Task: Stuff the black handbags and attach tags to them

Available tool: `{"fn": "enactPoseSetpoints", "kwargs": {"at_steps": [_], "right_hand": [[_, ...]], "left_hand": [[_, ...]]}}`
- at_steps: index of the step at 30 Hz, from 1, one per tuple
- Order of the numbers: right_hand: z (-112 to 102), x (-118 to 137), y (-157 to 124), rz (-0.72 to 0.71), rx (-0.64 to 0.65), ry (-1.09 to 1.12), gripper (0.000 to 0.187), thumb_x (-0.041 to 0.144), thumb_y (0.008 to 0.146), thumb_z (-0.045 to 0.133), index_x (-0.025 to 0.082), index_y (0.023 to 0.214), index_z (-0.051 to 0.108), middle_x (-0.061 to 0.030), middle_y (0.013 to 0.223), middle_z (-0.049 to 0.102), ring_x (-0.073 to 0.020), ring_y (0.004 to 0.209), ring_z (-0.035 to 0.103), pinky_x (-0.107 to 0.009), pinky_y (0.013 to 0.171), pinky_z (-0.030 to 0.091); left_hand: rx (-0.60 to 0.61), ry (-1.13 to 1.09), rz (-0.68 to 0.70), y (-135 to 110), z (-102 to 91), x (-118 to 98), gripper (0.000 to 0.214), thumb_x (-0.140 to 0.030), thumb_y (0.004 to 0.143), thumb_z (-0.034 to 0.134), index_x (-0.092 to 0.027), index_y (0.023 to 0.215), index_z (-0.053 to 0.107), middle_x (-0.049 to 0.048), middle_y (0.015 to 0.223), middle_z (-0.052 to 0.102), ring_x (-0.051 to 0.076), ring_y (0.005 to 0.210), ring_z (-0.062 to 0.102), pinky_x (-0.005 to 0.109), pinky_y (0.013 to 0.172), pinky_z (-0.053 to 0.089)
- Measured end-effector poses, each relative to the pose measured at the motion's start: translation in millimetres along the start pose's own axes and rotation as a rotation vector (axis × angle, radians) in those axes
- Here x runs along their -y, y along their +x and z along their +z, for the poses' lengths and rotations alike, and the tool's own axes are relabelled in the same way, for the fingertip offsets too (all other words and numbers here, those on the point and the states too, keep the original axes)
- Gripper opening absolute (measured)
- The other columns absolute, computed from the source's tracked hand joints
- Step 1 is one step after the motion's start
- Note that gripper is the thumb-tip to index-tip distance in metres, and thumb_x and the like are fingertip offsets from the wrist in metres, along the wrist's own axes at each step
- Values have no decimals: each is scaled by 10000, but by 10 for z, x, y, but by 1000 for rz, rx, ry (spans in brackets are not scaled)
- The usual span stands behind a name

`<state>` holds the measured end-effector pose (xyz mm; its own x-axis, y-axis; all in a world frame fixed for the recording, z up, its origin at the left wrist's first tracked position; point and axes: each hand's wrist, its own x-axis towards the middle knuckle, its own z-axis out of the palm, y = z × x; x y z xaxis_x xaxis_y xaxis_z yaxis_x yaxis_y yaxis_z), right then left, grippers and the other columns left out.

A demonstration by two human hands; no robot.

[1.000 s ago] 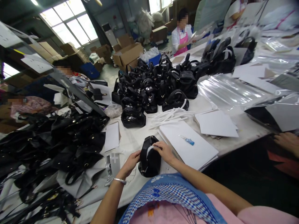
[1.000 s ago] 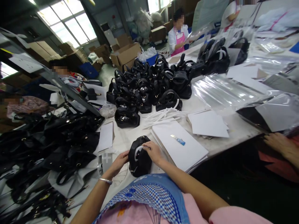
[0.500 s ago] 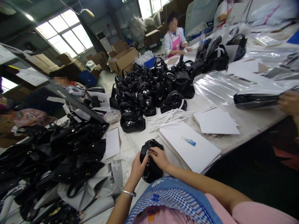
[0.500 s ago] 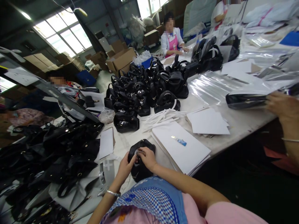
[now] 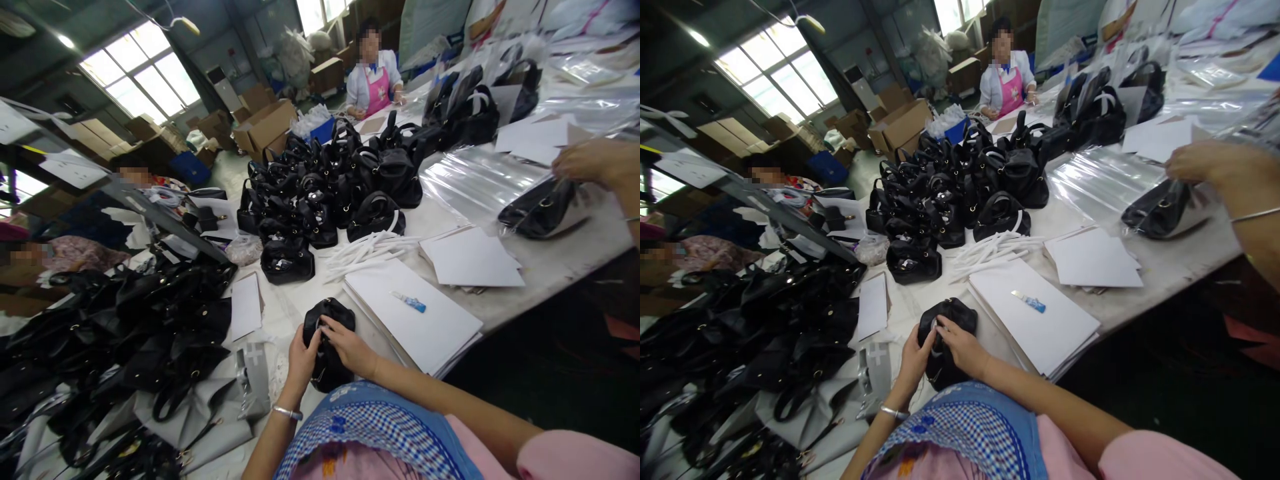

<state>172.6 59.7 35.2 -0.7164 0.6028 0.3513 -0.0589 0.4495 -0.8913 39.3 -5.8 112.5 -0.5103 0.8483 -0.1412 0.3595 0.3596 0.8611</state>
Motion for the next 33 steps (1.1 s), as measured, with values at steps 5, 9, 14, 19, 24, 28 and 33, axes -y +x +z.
{"fn": "enactPoseSetpoints", "kwargs": {"at_steps": [5, 9, 14, 19, 24, 28, 33], "right_hand": [[-171, 115, -107, 227, 69, 132, 304, 135, 870, 459, 196, 1014, 719, -61, 935, 725, -175, 881, 680, -329, 856, 546], [-199, 43, -186, 497, 85, 312, 277, 200, 836, 502, 180, 1008, 718, -59, 874, 740, -185, 749, 695, -335, 743, 564], [-186, -50, -217, 553, 61, 392, 274, 213, 816, 518, 174, 1004, 713, -57, 881, 741, -182, 751, 693, -338, 757, 557], [-226, 29, -177, 432, 32, 159, 304, 167, 813, 520, 212, 1056, 696, -57, 955, 721, -202, 861, 671, -343, 825, 524], [-335, 180, 155, 223, 21, -200, 634, 109, 776, 532, 254, 1386, 433, -82, 1197, 599, -196, 973, 610, -316, 855, 494], [-467, 311, 546, 30, 291, -567, 567, 242, 761, 594, 286, 1317, 491, -62, 1061, 627, -211, 871, 618, -281, 687, 476], [-598, 421, 893, -236, 502, -779, 385, 350, 772, 579, 272, 1148, 569, -4, 849, 667, -163, 673, 611, -227, 512, 358]], "left_hand": [[73, -131, -109, 4, -55, -22, 445, -487, 818, 599, -141, 1096, 624, 77, 932, 706, 220, 873, 648, 327, 816, 490], [105, -397, -274, -8, -186, -32, 592, -527, 831, 580, -148, 1282, 532, 107, 1026, 709, 219, 931, 665, 358, 889, 483], [38, -399, -291, 6, -285, -15, 599, -466, 762, 695, -129, 1240, 565, 134, 1054, 714, 251, 1018, 658, 390, 969, 459], [146, -305, -229, 10, -250, -5, 572, -439, 746, 707, -138, 1212, 572, 142, 1150, 688, 272, 1098, 632, 406, 996, 463], [157, -256, -156, 28, -203, -15, 549, -468, 676, 749, -136, 1096, 627, 135, 1108, 707, 305, 1075, 644, 434, 993, 472], [182, -273, -151, 5, -221, -54, 535, -503, 628, 770, -143, 1007, 653, 126, 1025, 731, 315, 1029, 661, 422, 951, 501], [196, -298, -155, -65, -262, -169, 520, -542, 628, 755, -161, 967, 655, 108, 989, 736, 297, 1006, 670, 376, 912, 521]]}}
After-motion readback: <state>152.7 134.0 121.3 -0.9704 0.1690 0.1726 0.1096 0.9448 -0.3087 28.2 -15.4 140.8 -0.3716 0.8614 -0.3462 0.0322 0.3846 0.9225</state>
